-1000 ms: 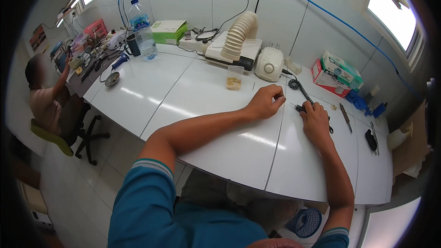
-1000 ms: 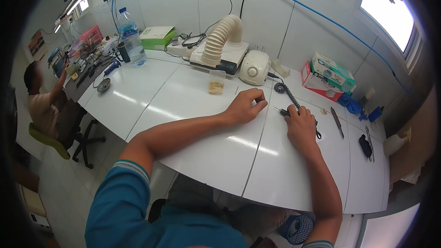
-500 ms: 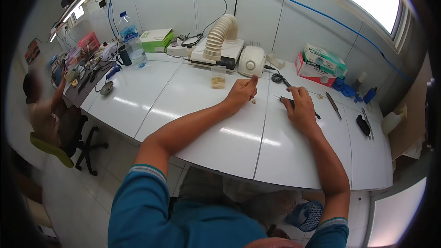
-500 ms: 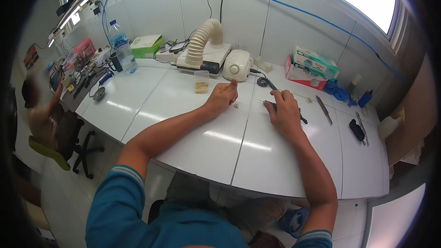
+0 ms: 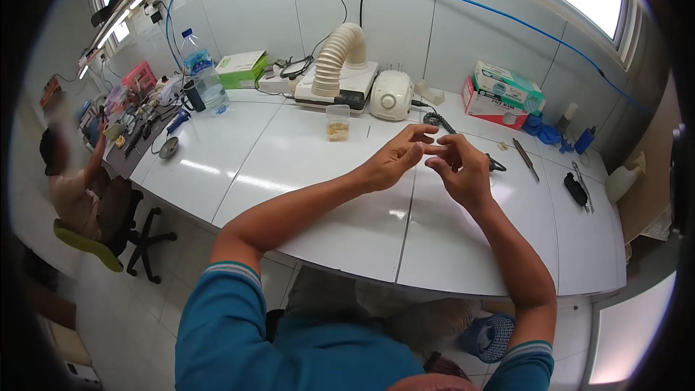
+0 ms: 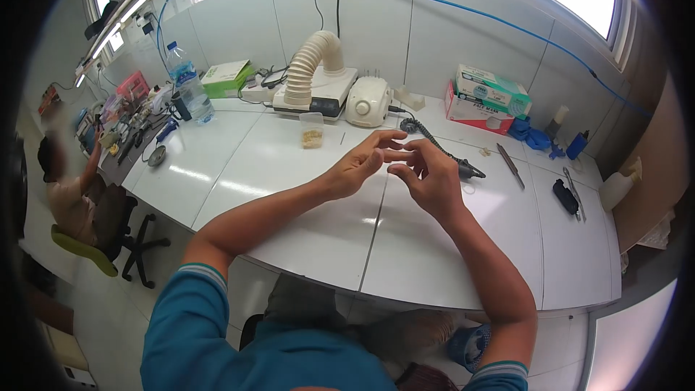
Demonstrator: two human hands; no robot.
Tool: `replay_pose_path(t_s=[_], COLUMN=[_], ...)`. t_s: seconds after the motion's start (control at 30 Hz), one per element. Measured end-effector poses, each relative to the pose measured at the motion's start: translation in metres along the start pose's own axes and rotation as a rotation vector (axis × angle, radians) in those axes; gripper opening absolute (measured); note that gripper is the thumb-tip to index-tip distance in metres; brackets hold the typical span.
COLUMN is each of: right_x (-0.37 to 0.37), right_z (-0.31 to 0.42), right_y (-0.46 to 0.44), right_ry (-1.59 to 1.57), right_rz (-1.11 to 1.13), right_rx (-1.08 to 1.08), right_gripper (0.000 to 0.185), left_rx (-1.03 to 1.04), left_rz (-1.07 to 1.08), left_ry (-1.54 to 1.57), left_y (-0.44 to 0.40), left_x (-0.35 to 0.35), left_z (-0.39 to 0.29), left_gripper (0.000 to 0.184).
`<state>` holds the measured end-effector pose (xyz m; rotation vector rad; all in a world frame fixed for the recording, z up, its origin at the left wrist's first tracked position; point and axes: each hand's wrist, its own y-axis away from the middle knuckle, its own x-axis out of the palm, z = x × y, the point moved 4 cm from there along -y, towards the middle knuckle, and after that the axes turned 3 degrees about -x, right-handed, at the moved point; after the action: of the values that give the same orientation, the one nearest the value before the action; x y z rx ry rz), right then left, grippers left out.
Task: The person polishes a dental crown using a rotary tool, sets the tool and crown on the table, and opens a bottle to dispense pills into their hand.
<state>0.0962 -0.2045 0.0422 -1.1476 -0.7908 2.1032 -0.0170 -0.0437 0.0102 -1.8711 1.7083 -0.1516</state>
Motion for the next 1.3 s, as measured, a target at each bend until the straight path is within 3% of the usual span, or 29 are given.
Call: replay_pose_path(t_s=[0.23, 0.3, 0.43, 0.53, 0.57, 0.67, 0.7, 0.8, 0.83, 1.0, 1.17, 1.3], right_x=[-0.006, -0.007, -0.005, -0.004, -0.002, 0.006, 0.008, 0.014, 0.011, 0.008, 0.007, 0.009], right_z=[0.012, 0.011, 0.004, 0.010, 0.000, -0.003, -0.007, -0.009, -0.010, -0.015, -0.006, -0.010], right_y=[0.001, 0.003, 0.006, 0.003, 0.007, 0.008, 0.010, 0.014, 0.015, 0.017, 0.013, 0.010], right_ry=[-0.131, -0.172, -0.219, -0.276, -0.266, -0.572, -0.592, -0.762, -0.780, -0.753, -0.706, -0.611], right_rz=[-0.039, -0.029, -0.044, -0.062, -0.043, -0.019, 0.009, -0.043, 0.007, 0.105, 0.092, 0.124], right_rx=[0.040, 0.053, 0.165, 0.269, 0.292, 0.570, 0.561, 0.524, 0.509, 0.498, 0.520, 0.583], right_gripper=[0.008, 0.013, 0.036, 0.039, 0.048, 0.056, 0.060, 0.057, 0.047, 0.038, 0.027, 0.024], left_rx=[-0.029, -0.029, -0.110, -0.138, -0.160, -0.233, -0.262, -0.346, -0.357, -0.397, -0.413, -0.363], left_rz=[0.092, 0.138, 0.228, 0.227, 0.241, 0.275, 0.284, 0.265, 0.255, 0.156, 0.207, 0.233], left_ry=[0.184, 0.276, 0.227, 0.327, 0.349, 0.486, 0.579, 0.690, 0.696, 0.713, 0.636, 0.609], left_y=[0.004, 0.007, 0.008, 0.013, 0.014, 0.016, 0.015, 0.014, 0.015, 0.018, 0.017, 0.018], left_x=[0.021, 0.025, 0.029, 0.038, 0.037, 0.036, 0.036, 0.036, 0.034, 0.035, 0.034, 0.032], left_z=[0.001, 0.005, -0.019, -0.019, -0.019, -0.018, -0.017, -0.010, -0.006, -0.010, -0.003, 0.004], left_gripper=[0.076, 0.077, 0.105, 0.108, 0.111, 0.120, 0.123, 0.131, 0.130, 0.127, 0.131, 0.121])
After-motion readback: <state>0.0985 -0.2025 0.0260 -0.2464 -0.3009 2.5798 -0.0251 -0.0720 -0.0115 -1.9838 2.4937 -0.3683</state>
